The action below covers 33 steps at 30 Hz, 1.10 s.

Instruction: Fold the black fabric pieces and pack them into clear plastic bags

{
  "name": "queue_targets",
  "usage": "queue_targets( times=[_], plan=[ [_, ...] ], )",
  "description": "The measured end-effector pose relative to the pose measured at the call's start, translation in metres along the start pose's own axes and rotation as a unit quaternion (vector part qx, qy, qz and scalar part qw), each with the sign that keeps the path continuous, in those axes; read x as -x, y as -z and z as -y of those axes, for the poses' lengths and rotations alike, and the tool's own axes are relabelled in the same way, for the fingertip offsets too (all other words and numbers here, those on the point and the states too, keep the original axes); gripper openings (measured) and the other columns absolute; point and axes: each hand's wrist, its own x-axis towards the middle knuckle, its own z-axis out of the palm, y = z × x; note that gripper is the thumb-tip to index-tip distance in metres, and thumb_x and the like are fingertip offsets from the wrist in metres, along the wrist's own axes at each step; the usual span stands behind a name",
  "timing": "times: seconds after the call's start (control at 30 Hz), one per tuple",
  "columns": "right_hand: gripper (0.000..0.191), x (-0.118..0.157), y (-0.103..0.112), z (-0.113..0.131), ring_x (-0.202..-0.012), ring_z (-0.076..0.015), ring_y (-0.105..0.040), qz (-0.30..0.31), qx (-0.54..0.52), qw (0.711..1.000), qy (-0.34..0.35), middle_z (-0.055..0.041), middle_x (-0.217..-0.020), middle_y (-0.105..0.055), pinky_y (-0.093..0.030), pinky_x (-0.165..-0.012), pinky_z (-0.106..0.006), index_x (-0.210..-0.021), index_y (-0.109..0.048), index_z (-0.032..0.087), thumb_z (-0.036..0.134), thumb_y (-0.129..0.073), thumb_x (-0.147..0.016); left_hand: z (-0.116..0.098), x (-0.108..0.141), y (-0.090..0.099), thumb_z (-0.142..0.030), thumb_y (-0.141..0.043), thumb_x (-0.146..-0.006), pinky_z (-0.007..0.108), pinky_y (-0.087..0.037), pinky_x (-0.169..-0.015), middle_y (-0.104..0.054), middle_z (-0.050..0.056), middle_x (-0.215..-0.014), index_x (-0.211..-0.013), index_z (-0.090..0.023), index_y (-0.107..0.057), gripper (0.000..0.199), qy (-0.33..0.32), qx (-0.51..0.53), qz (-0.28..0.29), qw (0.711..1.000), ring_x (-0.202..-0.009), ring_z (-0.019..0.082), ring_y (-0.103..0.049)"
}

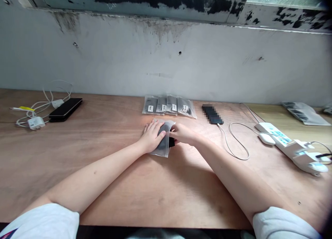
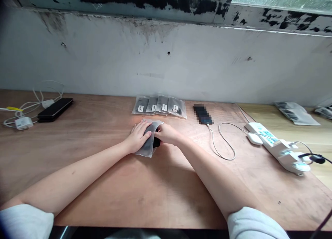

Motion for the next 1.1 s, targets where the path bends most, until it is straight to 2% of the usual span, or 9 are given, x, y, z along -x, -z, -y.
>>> queue_targets(
  times=[0.13, 0.27, 0.43, 0.57, 0.67, 0.8, 0.87, 1.0, 1.1],
  plan=[
    [0.030, 0.000, -0.006, -0.004, -0.083, -0.0234, -0.067, 0.024, -0.106, 0.994, -0.026, -0.0055, -0.092, -0.071, -0.058, -0.059, -0.030, -0.104, -0.072, 0.024, 0.030, -0.076, -0.076, -0.003, -0.001, 0.002, -0.045, -0.037, -0.103, 0.059, -0.018, -0.123, -0.041, 0.010, -0.159, -0.148, -0.024, -0.044, 0.050, 0.002, 0.007, 0.002, 1.000, -0.154, 0.030, -0.022],
    [0.045, -0.006, -0.020, -0.014, -0.085, -0.0220, -0.069, 0.030, -0.217, 0.974, -0.060, -0.0050, -0.096, -0.071, -0.062, -0.069, -0.034, -0.114, -0.067, 0.024, 0.025, -0.081, -0.071, -0.004, -0.002, 0.002, -0.043, -0.038, -0.102, 0.059, -0.019, -0.123, -0.040, 0.012, -0.159, -0.147, -0.021, -0.044, 0.050, 0.010, 0.012, 0.001, 1.000, -0.154, 0.031, -0.021],
    [0.044, -0.007, -0.034, -0.012, -0.087, -0.0188, -0.070, 0.050, -0.339, 0.936, -0.082, -0.0034, -0.093, -0.071, -0.061, -0.077, -0.033, -0.116, -0.064, 0.023, 0.014, -0.075, -0.074, -0.006, -0.003, 0.001, -0.042, -0.039, -0.102, 0.058, -0.017, -0.124, -0.038, 0.014, -0.160, -0.147, -0.018, -0.045, 0.052, 0.041, 0.009, -0.025, 0.999, -0.154, 0.033, -0.017],
    [0.045, -0.005, -0.038, -0.007, -0.087, -0.0203, -0.071, 0.062, -0.375, 0.921, -0.083, -0.0051, -0.095, -0.072, -0.061, -0.078, -0.035, -0.116, -0.064, 0.021, 0.013, -0.074, -0.073, -0.009, -0.001, -0.005, -0.043, -0.042, -0.100, 0.063, -0.015, -0.122, -0.036, 0.015, -0.161, -0.144, -0.021, -0.048, 0.049, 0.055, 0.006, -0.065, 0.996, -0.154, 0.035, -0.016],
    [0.044, -0.005, -0.036, -0.009, -0.087, -0.0215, -0.071, 0.076, -0.350, 0.932, -0.060, -0.0055, -0.094, -0.072, -0.061, -0.077, -0.036, -0.115, -0.065, 0.021, 0.018, -0.077, -0.073, -0.012, 0.001, -0.009, -0.043, -0.043, -0.100, 0.065, -0.014, -0.121, -0.035, 0.013, -0.161, -0.143, -0.025, -0.048, 0.047, 0.072, 0.021, -0.087, 0.993, -0.154, 0.036, -0.015],
    [0.039, -0.008, -0.023, -0.018, -0.080, -0.0211, -0.071, 0.115, -0.194, 0.974, -0.035, -0.0040, -0.089, -0.072, -0.061, -0.066, -0.032, -0.111, -0.067, 0.022, 0.024, -0.078, -0.074, -0.015, -0.001, -0.001, -0.045, -0.043, -0.100, 0.067, -0.011, -0.121, -0.032, 0.013, -0.163, -0.146, -0.025, -0.046, 0.051, 0.081, 0.019, -0.065, 0.994, -0.154, 0.037, -0.016],
    [0.037, -0.009, -0.011, -0.021, -0.076, -0.0203, -0.071, 0.142, -0.126, 0.981, -0.038, -0.0041, -0.088, -0.073, -0.060, -0.060, -0.029, -0.110, -0.068, 0.022, 0.027, -0.078, -0.075, -0.014, -0.004, 0.009, -0.046, -0.044, -0.100, 0.064, -0.013, -0.122, -0.032, 0.013, -0.163, -0.150, -0.024, -0.043, 0.055, 0.043, 0.001, -0.026, 0.999, -0.154, 0.036, -0.017],
    [0.029, -0.010, 0.017, -0.021, -0.074, -0.0174, -0.071, 0.216, -0.083, 0.972, -0.052, -0.0063, -0.092, -0.074, -0.059, -0.061, -0.026, -0.102, -0.070, 0.018, 0.035, -0.074, -0.080, -0.005, -0.012, 0.027, -0.052, -0.048, -0.098, 0.055, -0.020, -0.124, -0.034, 0.006, -0.163, -0.153, -0.029, -0.041, 0.060, -0.099, -0.027, 0.094, 0.990, -0.155, 0.032, -0.018],
    [0.025, -0.011, 0.036, -0.023, -0.068, -0.0177, -0.070, 0.208, -0.033, 0.975, -0.068, -0.0075, -0.080, -0.073, -0.054, -0.057, -0.025, -0.092, -0.071, 0.015, 0.039, -0.068, -0.084, 0.000, -0.014, 0.028, -0.058, -0.050, -0.095, 0.059, -0.019, -0.122, -0.034, 0.003, -0.163, -0.153, -0.037, -0.041, 0.061, -0.086, -0.047, 0.141, 0.985, -0.154, 0.034, -0.022]
  ],
)
